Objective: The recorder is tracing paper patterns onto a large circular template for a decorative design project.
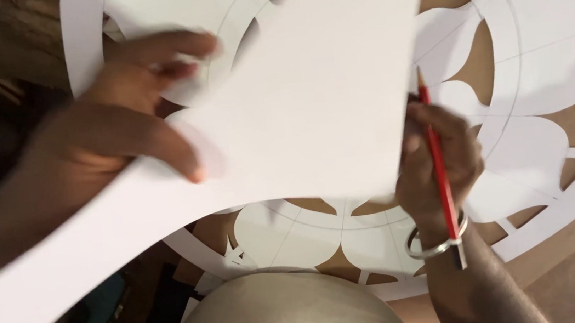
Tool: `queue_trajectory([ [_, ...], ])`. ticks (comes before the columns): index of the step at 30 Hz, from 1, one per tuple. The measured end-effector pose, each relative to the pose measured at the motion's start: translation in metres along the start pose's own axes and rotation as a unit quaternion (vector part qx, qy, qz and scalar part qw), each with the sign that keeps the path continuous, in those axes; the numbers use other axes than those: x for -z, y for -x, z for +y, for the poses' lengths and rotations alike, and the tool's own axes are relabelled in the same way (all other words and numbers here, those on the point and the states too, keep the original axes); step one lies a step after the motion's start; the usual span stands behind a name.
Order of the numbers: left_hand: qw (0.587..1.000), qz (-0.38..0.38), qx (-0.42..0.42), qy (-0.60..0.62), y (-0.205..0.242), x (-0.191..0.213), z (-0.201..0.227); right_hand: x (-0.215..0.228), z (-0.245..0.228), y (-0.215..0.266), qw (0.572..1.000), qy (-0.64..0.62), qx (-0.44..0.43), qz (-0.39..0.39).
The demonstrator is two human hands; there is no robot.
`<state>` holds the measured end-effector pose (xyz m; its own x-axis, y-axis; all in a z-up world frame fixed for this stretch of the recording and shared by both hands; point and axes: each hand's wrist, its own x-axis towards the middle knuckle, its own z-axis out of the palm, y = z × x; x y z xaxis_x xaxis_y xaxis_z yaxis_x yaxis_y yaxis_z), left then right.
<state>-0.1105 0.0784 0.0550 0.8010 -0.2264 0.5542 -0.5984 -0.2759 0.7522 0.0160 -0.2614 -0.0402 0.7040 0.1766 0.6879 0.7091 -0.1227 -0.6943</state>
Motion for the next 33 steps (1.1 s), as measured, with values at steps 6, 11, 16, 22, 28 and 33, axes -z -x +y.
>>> queue_trajectory([
  [6, 0.971, -0.168, 0.038, -0.166, -0.003, -0.003, -0.046, -0.014, -0.033, -0.006, 0.962, 0.161, 0.157, -0.157],
  [11, 0.919, -0.182, -0.006, -0.35, 0.003, 0.003, -0.066, -0.023, -0.041, 0.006, 0.877, 0.356, 0.174, -0.27],
  [16, 0.868, -0.201, -0.063, -0.45, -0.012, 0.024, -0.058, -0.026, -0.035, 0.012, 0.868, 0.377, 0.147, -0.287],
  [22, 0.878, -0.16, 0.106, -0.438, -0.026, 0.055, -0.05, -0.027, -0.033, 0.015, 0.867, 0.384, 0.134, -0.288],
  [28, 0.893, -0.108, -0.023, -0.437, -0.029, -0.014, -0.027, -0.028, -0.034, 0.014, 0.871, 0.382, 0.131, -0.279],
  [33, 0.9, -0.111, -0.005, -0.422, -0.016, -0.076, -0.074, -0.023, -0.035, 0.02, 0.87, 0.39, 0.111, -0.281],
])
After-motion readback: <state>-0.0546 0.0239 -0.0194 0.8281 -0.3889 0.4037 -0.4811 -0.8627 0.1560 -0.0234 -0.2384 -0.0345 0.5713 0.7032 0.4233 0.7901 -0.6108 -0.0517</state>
